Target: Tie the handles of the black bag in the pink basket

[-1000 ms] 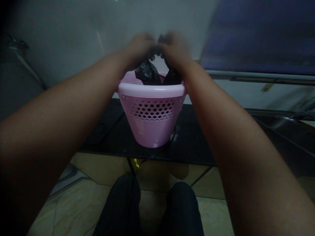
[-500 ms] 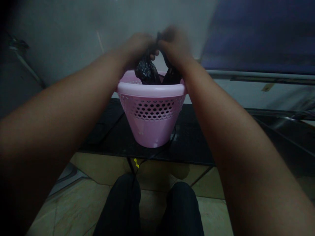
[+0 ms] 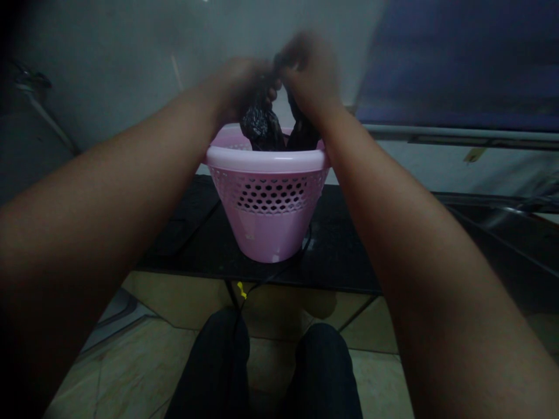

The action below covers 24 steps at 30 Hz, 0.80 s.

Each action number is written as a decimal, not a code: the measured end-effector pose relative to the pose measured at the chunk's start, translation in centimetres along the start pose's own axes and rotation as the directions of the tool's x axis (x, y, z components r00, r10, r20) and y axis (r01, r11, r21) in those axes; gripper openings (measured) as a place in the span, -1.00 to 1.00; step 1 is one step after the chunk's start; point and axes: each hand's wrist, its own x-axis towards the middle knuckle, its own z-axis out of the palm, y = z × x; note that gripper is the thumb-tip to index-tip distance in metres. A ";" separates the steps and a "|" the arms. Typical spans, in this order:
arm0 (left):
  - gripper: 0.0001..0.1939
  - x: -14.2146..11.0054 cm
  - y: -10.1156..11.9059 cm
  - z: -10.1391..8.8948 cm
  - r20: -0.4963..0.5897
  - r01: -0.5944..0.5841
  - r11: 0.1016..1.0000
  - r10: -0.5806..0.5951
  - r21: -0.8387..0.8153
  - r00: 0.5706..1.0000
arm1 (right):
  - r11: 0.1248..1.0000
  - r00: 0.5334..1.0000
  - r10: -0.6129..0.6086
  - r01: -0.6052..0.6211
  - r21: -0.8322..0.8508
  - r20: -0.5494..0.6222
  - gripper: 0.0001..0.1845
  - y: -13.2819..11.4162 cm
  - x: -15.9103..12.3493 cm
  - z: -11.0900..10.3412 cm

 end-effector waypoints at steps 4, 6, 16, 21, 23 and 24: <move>-0.67 -0.2 0.1 0.2 -0.033 -0.044 0.999 0.045 0.030 0.998 | 0.999 1.000 0.015 -0.015 -0.042 -0.010 -0.79 -0.6 -0.1 -0.4; -0.69 -0.2 0.1 0.1 -0.050 -0.083 0.995 0.086 0.056 0.995 | 0.999 1.000 0.015 -0.015 -0.040 -0.005 -0.79 -1.0 -0.3 -0.6; -0.68 -0.7 0.2 0.3 -0.077 -0.120 0.977 0.135 0.176 0.988 | 1.000 0.999 -0.015 0.015 -0.017 -0.043 -0.80 -0.5 -0.1 -0.5; -0.68 -0.3 0.1 0.2 -0.082 -0.119 0.978 0.135 0.173 0.987 | 0.999 0.999 -0.025 0.026 0.027 -0.042 -0.82 0.0 0.0 -0.5; -0.66 0.0 -0.1 0.0 -0.083 -0.126 0.978 0.141 0.167 0.986 | 0.998 1.000 -0.013 0.014 0.057 -0.025 -0.80 0.1 0.0 -0.4; -0.65 0.2 -0.2 0.0 -0.086 -0.137 0.977 0.153 0.164 0.985 | 0.997 1.000 -0.012 0.014 0.076 -0.021 -0.80 0.2 -0.1 -0.4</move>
